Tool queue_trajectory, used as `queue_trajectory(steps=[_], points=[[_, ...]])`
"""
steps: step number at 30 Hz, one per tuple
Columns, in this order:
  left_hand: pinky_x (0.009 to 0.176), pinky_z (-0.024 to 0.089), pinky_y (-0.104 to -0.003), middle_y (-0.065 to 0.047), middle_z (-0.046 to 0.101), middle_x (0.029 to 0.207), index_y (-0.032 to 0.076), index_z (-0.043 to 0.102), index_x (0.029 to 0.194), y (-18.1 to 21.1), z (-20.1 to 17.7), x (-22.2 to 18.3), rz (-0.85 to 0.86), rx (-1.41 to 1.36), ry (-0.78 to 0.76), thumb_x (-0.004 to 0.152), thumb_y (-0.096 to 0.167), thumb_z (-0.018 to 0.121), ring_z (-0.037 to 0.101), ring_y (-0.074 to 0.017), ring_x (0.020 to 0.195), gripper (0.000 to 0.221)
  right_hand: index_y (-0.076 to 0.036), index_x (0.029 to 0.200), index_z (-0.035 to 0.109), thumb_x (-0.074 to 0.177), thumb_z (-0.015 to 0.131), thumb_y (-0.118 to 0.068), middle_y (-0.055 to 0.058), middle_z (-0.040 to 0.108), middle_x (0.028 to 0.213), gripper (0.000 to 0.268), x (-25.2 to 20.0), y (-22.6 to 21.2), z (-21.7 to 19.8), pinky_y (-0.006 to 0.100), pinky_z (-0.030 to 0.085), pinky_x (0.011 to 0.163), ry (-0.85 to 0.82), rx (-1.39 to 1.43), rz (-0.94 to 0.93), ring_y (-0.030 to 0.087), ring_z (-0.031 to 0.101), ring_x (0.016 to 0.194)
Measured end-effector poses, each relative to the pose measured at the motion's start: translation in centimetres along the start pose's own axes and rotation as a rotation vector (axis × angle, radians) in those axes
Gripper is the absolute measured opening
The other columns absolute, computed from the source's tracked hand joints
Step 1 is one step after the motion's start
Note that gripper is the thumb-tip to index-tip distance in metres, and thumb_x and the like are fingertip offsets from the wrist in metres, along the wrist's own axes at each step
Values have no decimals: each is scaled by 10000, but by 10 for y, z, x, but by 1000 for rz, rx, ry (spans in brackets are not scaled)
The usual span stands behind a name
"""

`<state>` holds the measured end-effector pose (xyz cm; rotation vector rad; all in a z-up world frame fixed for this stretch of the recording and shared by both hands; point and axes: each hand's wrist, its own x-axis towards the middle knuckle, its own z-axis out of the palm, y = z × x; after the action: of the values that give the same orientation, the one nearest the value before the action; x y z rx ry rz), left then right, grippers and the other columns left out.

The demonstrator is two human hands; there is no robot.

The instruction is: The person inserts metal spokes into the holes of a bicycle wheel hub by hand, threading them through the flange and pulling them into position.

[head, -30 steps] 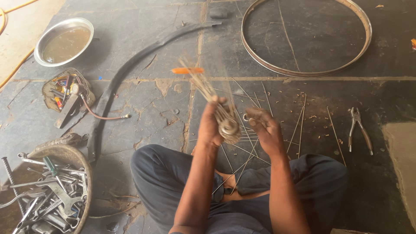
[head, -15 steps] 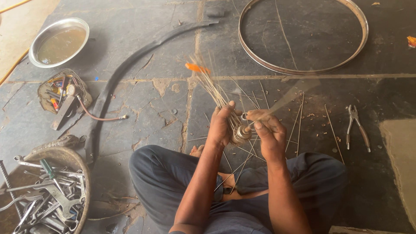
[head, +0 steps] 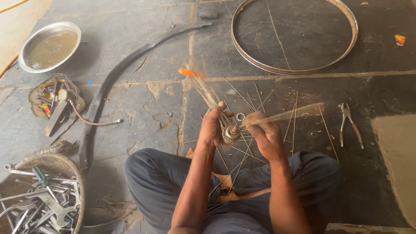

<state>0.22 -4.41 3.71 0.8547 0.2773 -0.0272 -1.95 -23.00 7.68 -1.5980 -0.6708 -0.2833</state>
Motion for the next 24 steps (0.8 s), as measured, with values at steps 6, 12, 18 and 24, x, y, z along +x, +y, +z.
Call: queue_trajectory(steps=[6, 12, 18, 24], points=[[596, 623, -356, -241, 665, 1030, -61, 471, 1290, 2, -17, 2, -6, -11, -45, 905, 371, 742, 692, -230, 750, 639, -28, 1016, 691, 1005, 651, -121, 55, 720, 978, 101, 3, -3, 8, 288, 537, 798, 65, -119, 64, 131, 689, 905], [575, 619, -347, -214, 682, 1006, -16, 491, 1243, 0, -16, 1, -20, -22, -63, 906, 353, 723, 691, -211, 708, 551, -14, 934, 634, 961, 670, -72, 73, 713, 923, 74, 7, -11, 19, 290, 536, 777, 54, -156, 28, 148, 690, 856], [583, 626, -361, -186, 669, 977, 12, 494, 1186, -13, -10, 0, -68, -29, -31, 902, 327, 715, 700, -232, 716, 478, 10, 817, 618, 914, 712, -75, 97, 686, 867, 160, 3, 0, 20, 291, 515, 617, 222, -366, 152, 146, 661, 700], [585, 609, -372, -135, 640, 942, -4, 487, 1160, -16, -14, 4, -31, -52, -70, 932, 304, 710, 672, -217, 721, 443, -26, 876, 672, 998, 669, -120, 82, 712, 802, 154, 1, 53, 5, 280, 509, 691, 308, -125, 419, 127, 666, 730]])
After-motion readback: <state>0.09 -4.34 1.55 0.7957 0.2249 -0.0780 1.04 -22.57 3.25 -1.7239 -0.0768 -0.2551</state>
